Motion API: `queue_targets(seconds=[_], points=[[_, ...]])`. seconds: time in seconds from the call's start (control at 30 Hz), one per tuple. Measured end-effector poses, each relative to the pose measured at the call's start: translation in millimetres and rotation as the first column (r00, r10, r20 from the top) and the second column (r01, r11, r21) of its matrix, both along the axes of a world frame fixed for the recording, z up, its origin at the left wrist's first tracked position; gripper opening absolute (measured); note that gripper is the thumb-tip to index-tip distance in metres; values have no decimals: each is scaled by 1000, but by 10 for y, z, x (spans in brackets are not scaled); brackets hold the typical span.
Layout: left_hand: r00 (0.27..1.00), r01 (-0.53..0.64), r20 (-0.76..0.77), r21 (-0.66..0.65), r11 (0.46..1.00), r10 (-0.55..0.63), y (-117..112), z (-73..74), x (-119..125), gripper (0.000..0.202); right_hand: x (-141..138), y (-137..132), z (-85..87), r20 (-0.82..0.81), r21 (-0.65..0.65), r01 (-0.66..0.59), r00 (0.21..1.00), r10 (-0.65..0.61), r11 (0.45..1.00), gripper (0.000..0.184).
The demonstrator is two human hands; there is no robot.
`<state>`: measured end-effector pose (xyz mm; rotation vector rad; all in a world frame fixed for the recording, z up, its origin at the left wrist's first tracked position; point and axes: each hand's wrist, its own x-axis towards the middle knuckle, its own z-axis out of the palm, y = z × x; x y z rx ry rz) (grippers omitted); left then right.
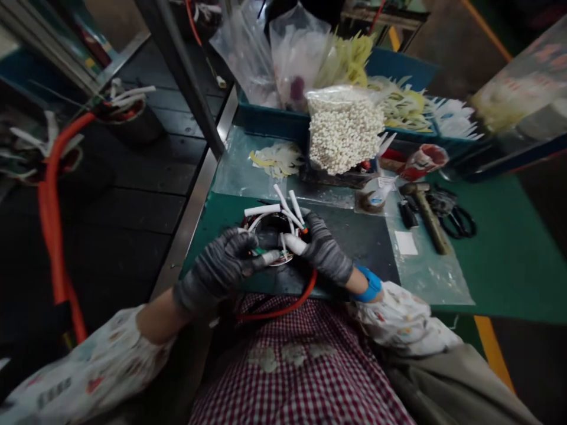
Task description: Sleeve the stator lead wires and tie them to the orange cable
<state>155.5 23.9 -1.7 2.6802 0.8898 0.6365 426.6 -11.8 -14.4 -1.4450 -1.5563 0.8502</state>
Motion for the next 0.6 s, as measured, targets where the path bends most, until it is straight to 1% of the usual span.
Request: queue_targets(seconds=[0.03,0.07,0.1,0.13,0.17,0.2,0.23,0.27,0.3,0.33,0.37,0.4,0.43,0.5,0.53,0.57,0.6], points=[[998,62,-28,55,997,-60,32,61,-39,32,0,19,-8,7,-52,-49,999,50,997,52],[988,147,-71,142,979,-138,76,131,-71,36,11,70,0,20,-82,-90,996,92,993,51],[969,236,-124,239,942,-211,126,207,-94,40,37,154,24,37,-92,-131,990,134,987,49],[949,307,-181,329,893,-260,176,285,-107,41,75,269,61,54,-85,-179,981,184,980,46],[932,354,-227,416,838,-281,220,361,-107,40,120,409,106,65,-70,-244,966,249,967,42],[921,382,-268,485,787,-282,249,427,-97,39,165,567,152,65,-53,-329,941,332,943,38],[916,393,-297,527,754,-269,261,480,-77,39,202,732,193,57,-37,-423,904,425,905,33],[916,389,-318,556,734,-244,254,517,-51,38,225,891,223,42,-27,-526,849,527,850,30],[921,372,-329,577,727,-210,230,535,-20,37,232,1030,241,49,-16,-602,797,602,799,29],[930,343,-324,594,727,-173,194,534,12,34,224,1137,245,86,-9,-648,759,646,762,28],[941,309,-305,605,734,-145,153,516,42,31,209,1201,238,133,-3,-669,736,663,743,28],[955,268,-269,609,747,-124,114,484,69,28,196,1220,221,205,21,-650,747,633,760,27],[972,216,-212,605,766,-107,85,442,92,24,196,1194,199,287,69,-595,780,555,801,28],[991,131,-102,547,827,-90,71,342,123,13,281,1048,157,410,222,-416,860,303,882,37],[994,110,-58,506,855,-94,88,292,131,9,379,955,144,440,312,-300,887,143,902,43],[994,108,-26,469,876,-108,117,245,132,7,512,868,140,444,373,-202,896,17,905,47],[991,121,-4,445,888,-133,152,201,129,7,673,800,146,436,424,-100,894,-106,900,40]])
